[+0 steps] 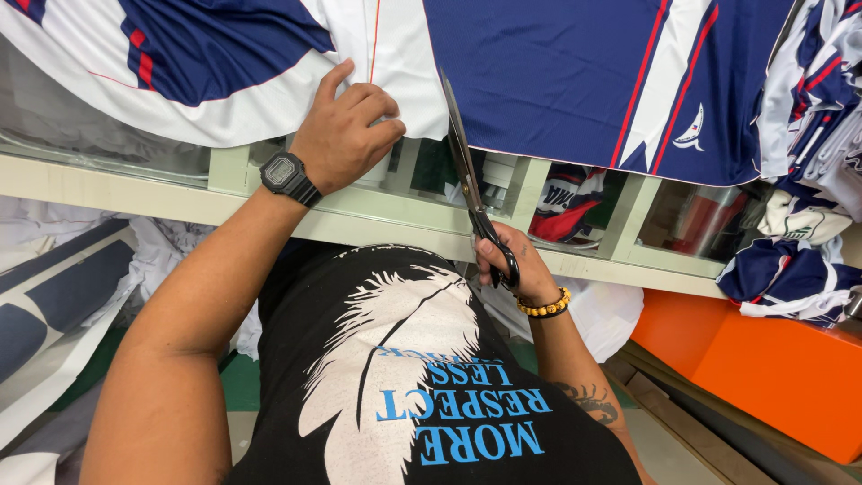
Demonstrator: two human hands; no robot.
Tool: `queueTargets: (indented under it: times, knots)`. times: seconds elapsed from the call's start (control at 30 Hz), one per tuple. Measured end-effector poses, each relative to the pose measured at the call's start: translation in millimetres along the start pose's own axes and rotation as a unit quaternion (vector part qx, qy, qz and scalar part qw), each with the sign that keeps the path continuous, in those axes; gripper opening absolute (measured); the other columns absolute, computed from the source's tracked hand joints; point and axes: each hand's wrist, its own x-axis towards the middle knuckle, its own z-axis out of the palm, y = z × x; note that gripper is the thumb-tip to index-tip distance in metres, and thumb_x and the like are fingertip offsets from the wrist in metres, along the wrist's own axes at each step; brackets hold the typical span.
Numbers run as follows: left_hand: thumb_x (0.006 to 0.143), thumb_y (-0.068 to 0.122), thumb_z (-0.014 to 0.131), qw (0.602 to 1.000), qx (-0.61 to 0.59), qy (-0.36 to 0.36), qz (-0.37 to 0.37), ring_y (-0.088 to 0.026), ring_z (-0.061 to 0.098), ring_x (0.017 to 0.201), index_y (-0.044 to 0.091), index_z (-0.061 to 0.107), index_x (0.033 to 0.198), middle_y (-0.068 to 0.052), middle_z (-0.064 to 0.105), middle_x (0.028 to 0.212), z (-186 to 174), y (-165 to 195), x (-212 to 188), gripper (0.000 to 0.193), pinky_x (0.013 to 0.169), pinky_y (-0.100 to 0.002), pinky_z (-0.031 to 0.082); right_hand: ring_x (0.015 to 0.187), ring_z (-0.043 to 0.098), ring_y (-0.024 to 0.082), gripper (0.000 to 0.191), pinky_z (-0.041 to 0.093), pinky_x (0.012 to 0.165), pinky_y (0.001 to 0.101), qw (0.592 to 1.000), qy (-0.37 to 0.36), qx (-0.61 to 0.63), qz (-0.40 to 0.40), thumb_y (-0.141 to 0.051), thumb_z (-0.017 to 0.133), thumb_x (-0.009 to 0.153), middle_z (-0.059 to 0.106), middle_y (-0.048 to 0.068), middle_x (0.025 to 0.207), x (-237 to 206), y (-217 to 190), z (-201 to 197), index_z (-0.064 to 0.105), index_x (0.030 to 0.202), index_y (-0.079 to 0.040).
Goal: The person uses shears to cut a blue and white sports jersey laid flat on a table. They cut along the center seam and then along the side seams, separating the jersey into pieces.
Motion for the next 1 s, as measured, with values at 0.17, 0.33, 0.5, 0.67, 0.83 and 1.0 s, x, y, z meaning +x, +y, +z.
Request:
queueTargets:
  times: [0.17, 0.33, 0.5, 0.67, 0.83, 1.0]
  knots:
    - [0.1, 0.021, 0.075, 1.0, 0.004, 0.0, -0.001, -0.015, 0.063, 0.115, 0.021, 0.07, 0.099, 0.007, 0.066, 0.108, -0.8, 1.0, 1.6, 0.005, 0.121, -0.054, 0.035, 0.05, 0.059, 0.012, 0.047, 0.048, 0.047, 0.0253, 1.0, 0.014, -0.006, 0.022, -0.049, 0.069, 0.093, 0.057, 0.002, 0.061, 0.3, -1.3, 1.8, 0.058, 0.086, -0.004]
    - [0.099, 0.021, 0.076, 1.0, -0.006, 0.004, -0.008, -0.015, 0.063, 0.114, 0.021, 0.071, 0.096, 0.007, 0.066, 0.106, -2.7, 0.2, 4.3, 0.006, 0.12, -0.053, 0.036, 0.055, 0.062, 0.011, 0.046, 0.051, 0.052, 0.0232, 1.0, -0.009, 0.003, -0.013, -0.051, 0.065, 0.096, 0.059, 0.001, 0.066, 5.2, -10.3, 0.0, 0.057, 0.091, -0.006]
    - [0.097, 0.021, 0.075, 1.0, -0.022, 0.005, -0.014, -0.016, 0.063, 0.113, 0.02, 0.071, 0.095, 0.007, 0.066, 0.106, -4.8, -1.0, 6.1, 0.005, 0.119, -0.054, 0.037, 0.056, 0.063, 0.012, 0.046, 0.051, 0.053, 0.0237, 1.0, -0.008, 0.011, -0.001, -0.052, 0.065, 0.095, 0.059, 0.001, 0.068, 19.9, -17.2, -0.8, 0.058, 0.092, -0.006]
    - [0.095, 0.02, 0.076, 0.999, -0.035, 0.007, -0.02, -0.016, 0.063, 0.112, 0.02, 0.071, 0.093, 0.006, 0.066, 0.104, -7.2, -2.6, 6.9, 0.006, 0.117, -0.054, 0.038, 0.056, 0.062, 0.012, 0.049, 0.051, 0.053, 0.0242, 0.999, -0.013, 0.031, -0.01, -0.054, 0.066, 0.095, 0.058, 0.002, 0.068, 28.3, -18.5, -0.7, 0.059, 0.095, -0.005]
    - [0.095, 0.02, 0.076, 0.999, -0.043, 0.009, -0.022, -0.016, 0.063, 0.113, 0.019, 0.071, 0.095, 0.006, 0.066, 0.104, -8.9, -4.6, 6.6, 0.005, 0.118, -0.054, 0.038, 0.058, 0.062, 0.012, 0.052, 0.051, 0.054, 0.0241, 0.998, -0.027, 0.047, -0.017, -0.056, 0.066, 0.094, 0.057, 0.002, 0.069, 30.7, -18.4, -2.5, 0.059, 0.097, -0.005]
    - [0.094, 0.02, 0.076, 0.999, -0.043, 0.006, -0.022, -0.016, 0.063, 0.113, 0.019, 0.071, 0.094, 0.006, 0.066, 0.104, -9.9, -6.1, 5.7, 0.005, 0.118, -0.054, 0.038, 0.056, 0.061, 0.012, 0.05, 0.05, 0.052, 0.024, 0.998, -0.021, 0.054, -0.012, -0.055, 0.066, 0.094, 0.057, 0.002, 0.067, 33.6, -17.6, -0.4, 0.058, 0.092, -0.006]
